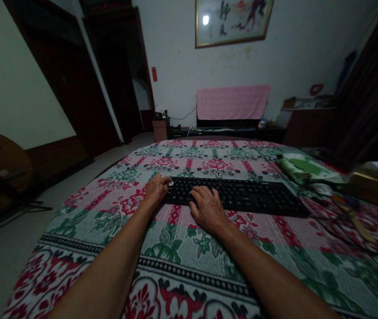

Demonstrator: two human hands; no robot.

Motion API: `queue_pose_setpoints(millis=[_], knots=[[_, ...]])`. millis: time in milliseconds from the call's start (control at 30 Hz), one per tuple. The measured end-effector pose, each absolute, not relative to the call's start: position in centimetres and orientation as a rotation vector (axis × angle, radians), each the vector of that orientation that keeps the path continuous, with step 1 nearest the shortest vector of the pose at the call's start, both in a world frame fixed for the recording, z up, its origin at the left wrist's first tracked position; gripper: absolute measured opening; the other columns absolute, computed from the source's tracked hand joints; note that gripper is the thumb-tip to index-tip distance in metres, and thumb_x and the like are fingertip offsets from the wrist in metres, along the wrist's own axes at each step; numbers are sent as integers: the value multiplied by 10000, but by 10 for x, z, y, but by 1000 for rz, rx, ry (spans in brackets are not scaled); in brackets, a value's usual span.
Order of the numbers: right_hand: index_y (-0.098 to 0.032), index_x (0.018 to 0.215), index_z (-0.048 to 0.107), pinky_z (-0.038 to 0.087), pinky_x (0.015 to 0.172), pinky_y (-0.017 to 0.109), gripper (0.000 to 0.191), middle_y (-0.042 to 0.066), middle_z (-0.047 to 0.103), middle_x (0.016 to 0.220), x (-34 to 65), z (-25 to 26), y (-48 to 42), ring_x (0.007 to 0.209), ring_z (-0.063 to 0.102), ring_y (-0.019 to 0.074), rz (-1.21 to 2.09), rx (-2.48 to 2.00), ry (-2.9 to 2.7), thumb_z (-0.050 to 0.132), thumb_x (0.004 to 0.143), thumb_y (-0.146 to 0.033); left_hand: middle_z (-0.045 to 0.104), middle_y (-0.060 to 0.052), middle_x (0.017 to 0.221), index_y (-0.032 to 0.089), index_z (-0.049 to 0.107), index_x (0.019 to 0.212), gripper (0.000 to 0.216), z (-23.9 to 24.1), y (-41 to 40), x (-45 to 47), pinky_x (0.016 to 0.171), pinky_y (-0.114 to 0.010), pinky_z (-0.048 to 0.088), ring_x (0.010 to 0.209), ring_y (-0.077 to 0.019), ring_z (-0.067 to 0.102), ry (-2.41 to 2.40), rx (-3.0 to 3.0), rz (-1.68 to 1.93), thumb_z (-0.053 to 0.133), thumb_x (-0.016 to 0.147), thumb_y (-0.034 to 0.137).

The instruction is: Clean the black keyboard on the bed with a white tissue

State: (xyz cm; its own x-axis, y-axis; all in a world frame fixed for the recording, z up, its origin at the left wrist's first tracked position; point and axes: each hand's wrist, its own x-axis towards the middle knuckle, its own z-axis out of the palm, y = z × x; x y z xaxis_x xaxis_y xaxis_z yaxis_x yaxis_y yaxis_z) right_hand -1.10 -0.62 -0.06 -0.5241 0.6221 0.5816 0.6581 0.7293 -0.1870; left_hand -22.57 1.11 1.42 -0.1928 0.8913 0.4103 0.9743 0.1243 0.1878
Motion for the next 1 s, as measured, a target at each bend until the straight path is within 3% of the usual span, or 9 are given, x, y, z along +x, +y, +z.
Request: queue_pose_setpoints(millis=[667, 1000], knots=[[-190, 1123, 574, 278, 984, 482, 293, 108, 569, 1251, -10, 1, -7, 1148, 458, 259, -72, -979, -2297, 505, 843, -245, 673, -41, 894, 206, 738, 886, 361, 29, 34, -225, 857, -284, 444, 897, -188, 601, -2206, -1932, -1007, 439, 708, 110], [-193, 1133, 574, 270, 995, 456, 298, 93, 565, 1263, -10, 2, -9, 1159, 454, 245, -74, -999, -2304, 491, 853, -256, 699, -48, 883, 174, 717, 949, 323, 11, 49, -235, 701, -270, 477, 780, -184, 618, -2251, -2038, -1331, 565, 696, 303]])
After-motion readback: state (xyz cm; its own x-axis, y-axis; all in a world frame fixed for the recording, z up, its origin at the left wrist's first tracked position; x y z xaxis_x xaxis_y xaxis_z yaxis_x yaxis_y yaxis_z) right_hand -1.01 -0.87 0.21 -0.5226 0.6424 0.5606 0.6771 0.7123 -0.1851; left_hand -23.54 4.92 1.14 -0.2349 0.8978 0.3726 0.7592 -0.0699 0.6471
